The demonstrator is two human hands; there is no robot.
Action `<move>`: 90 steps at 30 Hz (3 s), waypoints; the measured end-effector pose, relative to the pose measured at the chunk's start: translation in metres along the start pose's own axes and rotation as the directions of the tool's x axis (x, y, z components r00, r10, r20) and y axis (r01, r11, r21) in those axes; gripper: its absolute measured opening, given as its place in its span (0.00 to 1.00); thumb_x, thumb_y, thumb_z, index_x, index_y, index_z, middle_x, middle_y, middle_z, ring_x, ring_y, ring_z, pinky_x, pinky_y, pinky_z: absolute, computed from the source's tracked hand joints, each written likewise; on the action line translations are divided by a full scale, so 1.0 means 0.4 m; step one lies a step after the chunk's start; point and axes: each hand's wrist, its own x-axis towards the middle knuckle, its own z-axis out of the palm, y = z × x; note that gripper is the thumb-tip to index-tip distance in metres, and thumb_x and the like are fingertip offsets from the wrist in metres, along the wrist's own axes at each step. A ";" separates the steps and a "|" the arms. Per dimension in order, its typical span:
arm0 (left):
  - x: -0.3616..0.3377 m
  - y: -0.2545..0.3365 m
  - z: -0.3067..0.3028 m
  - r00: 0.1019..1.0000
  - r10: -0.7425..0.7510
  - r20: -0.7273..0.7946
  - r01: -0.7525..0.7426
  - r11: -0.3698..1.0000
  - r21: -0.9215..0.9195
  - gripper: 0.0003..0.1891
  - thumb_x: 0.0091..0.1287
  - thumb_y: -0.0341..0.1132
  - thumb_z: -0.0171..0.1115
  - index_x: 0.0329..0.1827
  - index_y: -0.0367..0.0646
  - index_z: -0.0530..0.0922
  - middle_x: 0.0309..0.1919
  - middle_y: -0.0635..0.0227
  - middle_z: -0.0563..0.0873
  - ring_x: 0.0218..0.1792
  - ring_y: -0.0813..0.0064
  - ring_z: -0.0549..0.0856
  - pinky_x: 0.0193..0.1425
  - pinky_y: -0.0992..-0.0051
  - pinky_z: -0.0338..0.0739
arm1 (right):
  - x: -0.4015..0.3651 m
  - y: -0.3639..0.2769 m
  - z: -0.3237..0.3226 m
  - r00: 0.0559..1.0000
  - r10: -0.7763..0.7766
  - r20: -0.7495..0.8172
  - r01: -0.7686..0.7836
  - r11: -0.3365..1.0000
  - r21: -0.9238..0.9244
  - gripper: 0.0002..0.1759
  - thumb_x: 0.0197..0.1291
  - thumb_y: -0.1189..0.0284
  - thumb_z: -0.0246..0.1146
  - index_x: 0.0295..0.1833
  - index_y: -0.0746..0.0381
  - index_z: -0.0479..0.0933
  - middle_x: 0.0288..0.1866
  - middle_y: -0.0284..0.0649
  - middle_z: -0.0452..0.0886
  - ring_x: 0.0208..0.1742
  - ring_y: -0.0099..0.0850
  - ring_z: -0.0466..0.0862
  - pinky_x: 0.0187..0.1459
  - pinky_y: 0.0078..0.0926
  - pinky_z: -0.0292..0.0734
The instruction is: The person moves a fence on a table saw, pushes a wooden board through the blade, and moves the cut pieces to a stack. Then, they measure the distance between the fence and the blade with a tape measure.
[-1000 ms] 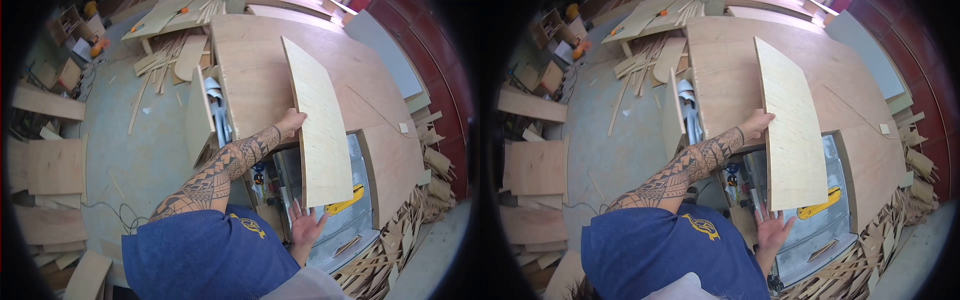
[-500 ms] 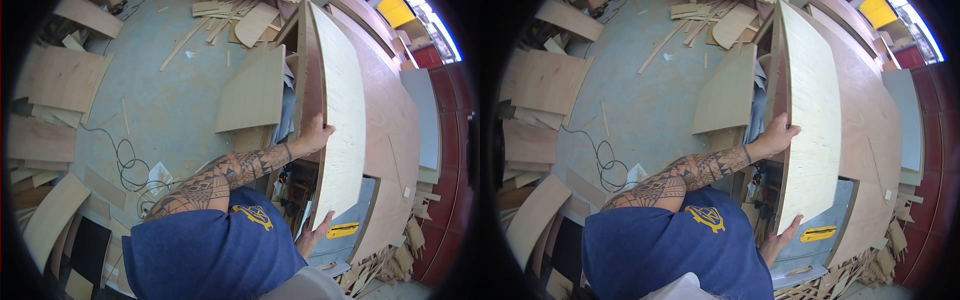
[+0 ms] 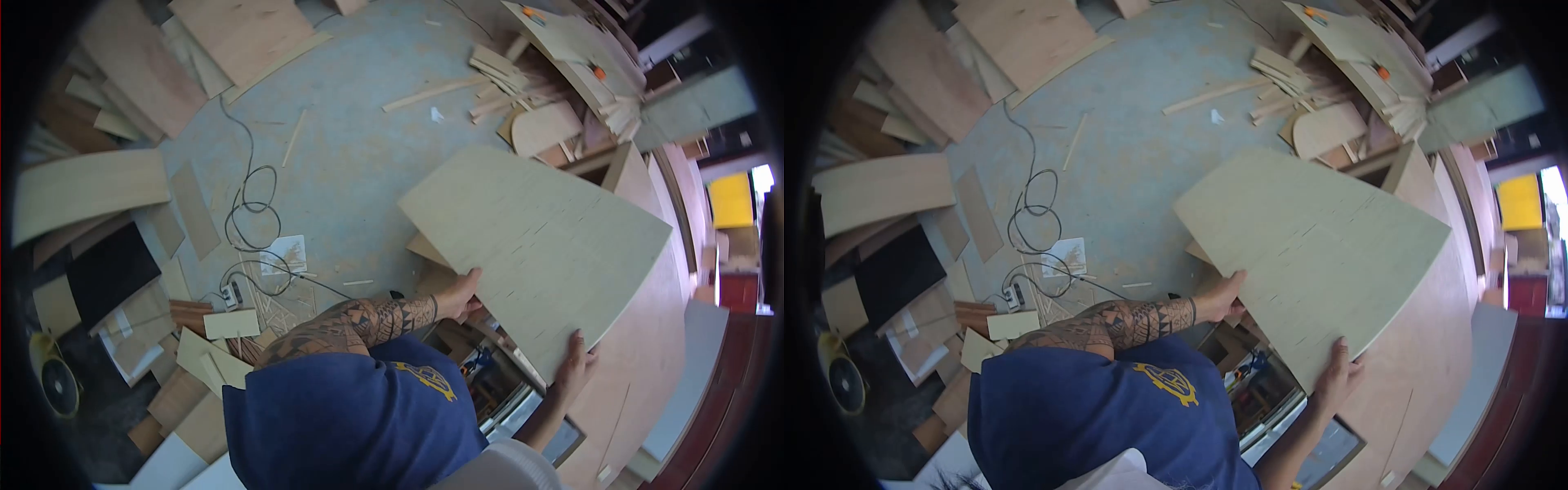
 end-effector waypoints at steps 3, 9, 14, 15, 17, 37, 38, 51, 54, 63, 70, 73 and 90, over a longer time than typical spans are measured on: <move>0.095 -0.041 -0.086 0.998 -0.056 -0.012 0.054 0.986 -0.158 0.24 0.83 0.60 0.42 0.55 0.52 0.78 0.39 0.74 0.85 0.35 0.83 0.82 0.33 0.79 0.79 | 0.087 0.048 0.128 0.991 0.046 0.124 -0.039 0.998 -0.056 0.23 0.74 0.72 0.65 0.69 0.73 0.75 0.56 0.49 0.86 0.52 0.34 0.86 0.55 0.32 0.82; 0.371 -0.100 -0.174 0.985 -0.153 -0.081 0.126 0.953 -0.274 0.25 0.80 0.61 0.47 0.59 0.51 0.79 0.49 0.68 0.86 0.44 0.73 0.85 0.41 0.71 0.86 | 0.214 0.181 0.294 0.979 0.089 0.182 -0.055 0.982 -0.183 0.20 0.70 0.76 0.64 0.64 0.73 0.78 0.49 0.49 0.88 0.46 0.34 0.88 0.49 0.35 0.84; 0.367 0.086 -0.157 0.987 -0.120 0.103 0.115 0.992 0.060 0.34 0.79 0.64 0.53 0.76 0.48 0.73 0.70 0.57 0.79 0.65 0.52 0.80 0.65 0.52 0.83 | 0.378 0.384 0.335 0.976 0.050 0.210 -0.002 0.974 -0.227 0.21 0.70 0.75 0.64 0.63 0.75 0.76 0.50 0.51 0.87 0.45 0.36 0.88 0.49 0.36 0.84; 0.313 0.147 -0.149 0.995 -0.020 0.100 0.000 0.981 0.193 0.34 0.79 0.64 0.53 0.77 0.49 0.72 0.70 0.56 0.79 0.65 0.53 0.81 0.65 0.51 0.83 | 0.402 0.420 0.339 0.977 0.017 0.210 0.035 0.970 -0.241 0.21 0.70 0.75 0.64 0.64 0.76 0.74 0.51 0.51 0.87 0.45 0.37 0.88 0.49 0.37 0.84; 0.263 0.232 -0.208 0.992 0.093 0.083 -0.115 0.943 0.313 0.35 0.79 0.63 0.53 0.78 0.49 0.70 0.69 0.54 0.79 0.66 0.54 0.81 0.65 0.50 0.82 | 0.412 0.425 0.364 0.978 0.106 0.182 -0.056 0.964 -0.261 0.22 0.70 0.75 0.65 0.64 0.77 0.73 0.51 0.52 0.87 0.46 0.38 0.88 0.49 0.38 0.84; -0.214 -0.456 -0.873 0.728 0.396 -0.560 0.256 0.600 0.758 0.27 0.68 0.50 0.61 0.44 0.28 0.89 0.49 0.34 0.89 0.52 0.37 0.89 0.60 0.51 0.83 | -0.125 0.450 0.301 0.641 -0.363 0.676 0.715 0.603 -0.355 0.25 0.65 0.63 0.74 0.65 0.61 0.82 0.62 0.53 0.83 0.65 0.51 0.80 0.68 0.51 0.72; -0.186 -0.473 -0.862 0.722 0.372 -0.584 0.239 0.657 0.715 0.27 0.68 0.51 0.61 0.44 0.29 0.89 0.48 0.36 0.89 0.52 0.38 0.89 0.59 0.51 0.82 | -0.172 0.450 0.294 0.588 -0.171 0.791 0.590 0.759 -0.275 0.25 0.66 0.62 0.72 0.64 0.62 0.82 0.58 0.53 0.85 0.62 0.50 0.83 0.64 0.49 0.76; -0.287 -0.424 -0.741 0.832 0.542 -0.116 0.060 0.120 0.991 0.19 0.70 0.49 0.64 0.43 0.41 0.90 0.38 0.47 0.92 0.43 0.45 0.91 0.51 0.54 0.83 | -0.507 0.780 0.135 0.549 0.304 0.779 0.173 0.870 -0.461 0.29 0.68 0.56 0.70 0.66 0.66 0.82 0.50 0.55 0.91 0.55 0.46 0.91 0.59 0.40 0.82; -0.290 -0.465 -0.715 0.833 0.553 0.030 -0.099 0.095 0.991 0.19 0.67 0.47 0.65 0.36 0.37 0.90 0.35 0.44 0.91 0.39 0.44 0.91 0.48 0.51 0.84 | -0.594 0.864 0.098 0.584 0.368 0.723 0.109 0.848 -0.519 0.30 0.68 0.56 0.70 0.66 0.67 0.81 0.49 0.56 0.91 0.55 0.46 0.91 0.57 0.40 0.83; -0.247 -0.516 -0.794 0.976 0.088 0.198 -0.167 -0.274 0.947 0.16 0.66 0.46 0.66 0.36 0.40 0.89 0.34 0.49 0.91 0.37 0.48 0.90 0.45 0.53 0.81 | -0.764 1.016 0.028 0.725 0.418 0.547 -0.164 0.877 -0.452 0.25 0.72 0.55 0.66 0.54 0.69 0.84 0.45 0.55 0.91 0.44 0.46 0.92 0.45 0.42 0.86; -0.288 -0.305 -0.871 0.943 0.312 0.115 -0.078 -0.130 0.988 0.18 0.69 0.46 0.63 0.44 0.39 0.87 0.38 0.47 0.91 0.43 0.44 0.90 0.51 0.51 0.83 | -0.796 1.069 -0.017 0.731 0.635 0.248 -0.542 0.762 -0.354 0.24 0.73 0.55 0.66 0.50 0.68 0.84 0.42 0.53 0.90 0.40 0.44 0.91 0.41 0.41 0.85; -0.304 -0.273 -0.976 0.867 0.486 0.112 -0.124 -0.008 0.992 0.18 0.69 0.46 0.63 0.40 0.38 0.89 0.37 0.46 0.91 0.42 0.44 0.90 0.50 0.51 0.83 | -0.806 1.070 -0.033 0.722 0.671 0.169 -0.617 0.735 -0.281 0.23 0.73 0.54 0.65 0.48 0.68 0.84 0.41 0.52 0.90 0.39 0.43 0.91 0.39 0.40 0.85; -0.528 -0.420 -1.595 0.974 0.212 -0.083 0.054 0.140 0.989 0.21 0.79 0.46 0.58 0.56 0.35 0.86 0.43 0.60 0.91 0.38 0.67 0.88 0.46 0.64 0.84 | -0.889 1.074 0.176 0.771 0.637 -0.014 -0.592 0.707 -0.387 0.25 0.70 0.55 0.63 0.43 0.69 0.87 0.34 0.44 0.88 0.35 0.32 0.87 0.41 0.35 0.83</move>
